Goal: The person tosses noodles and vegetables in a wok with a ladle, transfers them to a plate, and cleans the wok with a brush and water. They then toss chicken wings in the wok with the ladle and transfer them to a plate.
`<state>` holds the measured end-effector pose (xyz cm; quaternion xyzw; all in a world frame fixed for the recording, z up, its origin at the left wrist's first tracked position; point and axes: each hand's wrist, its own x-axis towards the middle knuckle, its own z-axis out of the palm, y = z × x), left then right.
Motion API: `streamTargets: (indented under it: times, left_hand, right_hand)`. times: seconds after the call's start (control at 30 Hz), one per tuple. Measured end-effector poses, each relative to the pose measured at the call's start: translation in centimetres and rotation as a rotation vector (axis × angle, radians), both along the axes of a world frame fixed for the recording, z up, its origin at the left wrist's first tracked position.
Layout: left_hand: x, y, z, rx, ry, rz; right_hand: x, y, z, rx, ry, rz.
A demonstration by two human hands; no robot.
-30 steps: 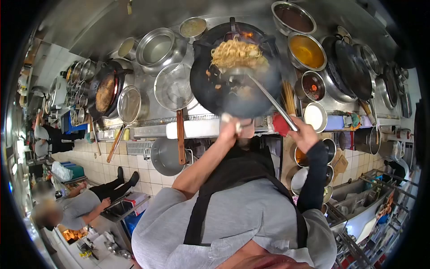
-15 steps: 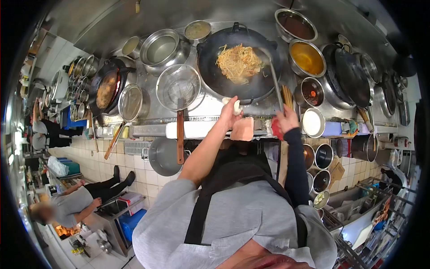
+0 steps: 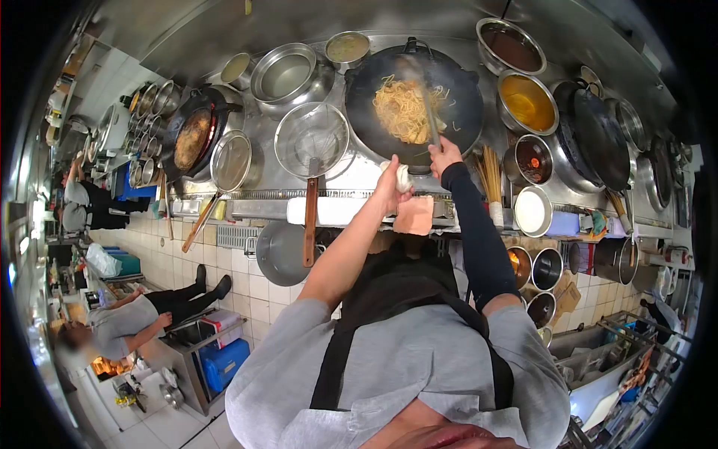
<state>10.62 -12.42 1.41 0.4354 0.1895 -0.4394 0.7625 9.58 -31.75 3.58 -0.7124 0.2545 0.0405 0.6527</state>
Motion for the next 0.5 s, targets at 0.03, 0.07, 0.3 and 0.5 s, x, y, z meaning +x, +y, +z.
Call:
streamTargets:
  times: [0.03, 0.07, 0.3, 0.5]
  left_hand:
    - [0.6, -1.1, -0.4, 0.056, 0.015, 0.01]
    - [1.1, -1.8, -0.8, 0.113, 0.031, 0.018]
    - [3.9, -2.1, -4.4, 0.124, 0.045, -0.054]
    - [-5.8, -1.2, 2.8, -0.053, 0.13, 0.19]
  right_hand:
    - [-0.8, -0.7, -0.1, -0.069, -0.034, 0.124]
    - [-1.7, -1.6, -0.2, -0.138, -0.067, 0.248]
    - [-17.7, -7.9, 1.4, -0.927, -0.097, 0.428]
    - [-23.5, -7.9, 7.5, -0.382, -0.266, 0.381]
